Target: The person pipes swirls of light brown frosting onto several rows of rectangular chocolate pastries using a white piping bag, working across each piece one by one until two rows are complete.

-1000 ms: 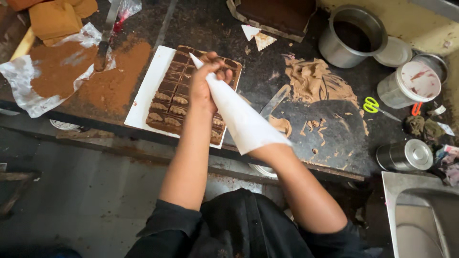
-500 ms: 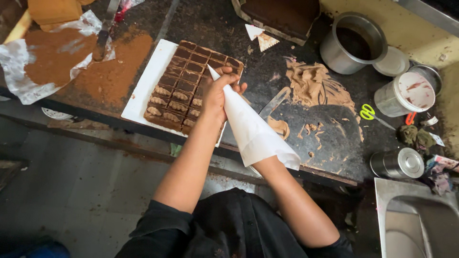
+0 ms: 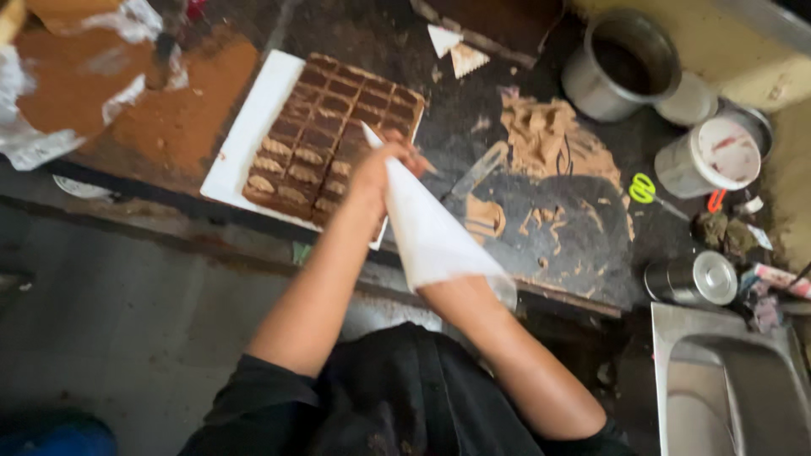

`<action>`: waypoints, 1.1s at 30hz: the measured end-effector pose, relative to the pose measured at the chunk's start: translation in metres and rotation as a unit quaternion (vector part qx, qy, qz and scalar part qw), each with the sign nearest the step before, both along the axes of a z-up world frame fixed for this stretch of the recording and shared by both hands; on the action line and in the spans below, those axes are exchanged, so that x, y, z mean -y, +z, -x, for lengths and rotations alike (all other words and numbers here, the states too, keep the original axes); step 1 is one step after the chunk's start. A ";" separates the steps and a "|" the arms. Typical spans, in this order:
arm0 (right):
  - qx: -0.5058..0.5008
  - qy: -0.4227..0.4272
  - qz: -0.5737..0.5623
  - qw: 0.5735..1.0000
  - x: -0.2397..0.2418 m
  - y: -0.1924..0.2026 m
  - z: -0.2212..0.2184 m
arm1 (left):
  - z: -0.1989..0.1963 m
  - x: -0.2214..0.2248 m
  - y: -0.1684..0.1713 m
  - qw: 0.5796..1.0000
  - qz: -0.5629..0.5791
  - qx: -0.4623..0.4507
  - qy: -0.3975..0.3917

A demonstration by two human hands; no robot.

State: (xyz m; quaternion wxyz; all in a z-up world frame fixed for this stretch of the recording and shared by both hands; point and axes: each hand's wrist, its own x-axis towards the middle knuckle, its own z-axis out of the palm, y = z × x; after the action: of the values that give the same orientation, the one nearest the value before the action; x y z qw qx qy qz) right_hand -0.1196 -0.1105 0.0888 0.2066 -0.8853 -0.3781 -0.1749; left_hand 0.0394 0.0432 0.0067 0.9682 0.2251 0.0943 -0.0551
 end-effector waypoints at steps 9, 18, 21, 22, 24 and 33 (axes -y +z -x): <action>-0.211 -0.278 -0.151 0.925 0.048 -0.106 -0.082 | 0.014 -0.141 -0.033 0.970 0.100 0.039 0.217; -0.327 -0.424 -0.187 0.824 0.058 -0.264 -0.172 | 0.036 -0.155 -0.020 0.985 0.012 -0.039 0.169; -0.466 -0.360 -0.365 0.721 0.107 -0.248 -0.106 | 0.041 -0.175 -0.021 0.971 0.068 -0.078 0.217; -0.456 -0.340 -0.362 0.739 0.138 -0.239 -0.078 | 0.041 -0.185 -0.025 0.973 0.066 -0.080 0.207; -0.140 -0.303 -0.166 0.928 0.199 -0.221 -0.028 | 0.031 -0.196 -0.035 0.982 0.102 -0.058 0.146; -0.332 -0.524 -0.118 0.775 0.145 -0.314 0.000 | -0.033 -0.155 -0.048 0.987 0.111 -0.093 0.068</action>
State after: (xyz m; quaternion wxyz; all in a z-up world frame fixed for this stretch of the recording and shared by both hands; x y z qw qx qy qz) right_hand -0.1200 -0.2557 -0.2251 0.2986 -0.9183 0.2600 0.0049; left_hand 0.0722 0.1981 -0.0412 0.9758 0.1030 0.1921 -0.0198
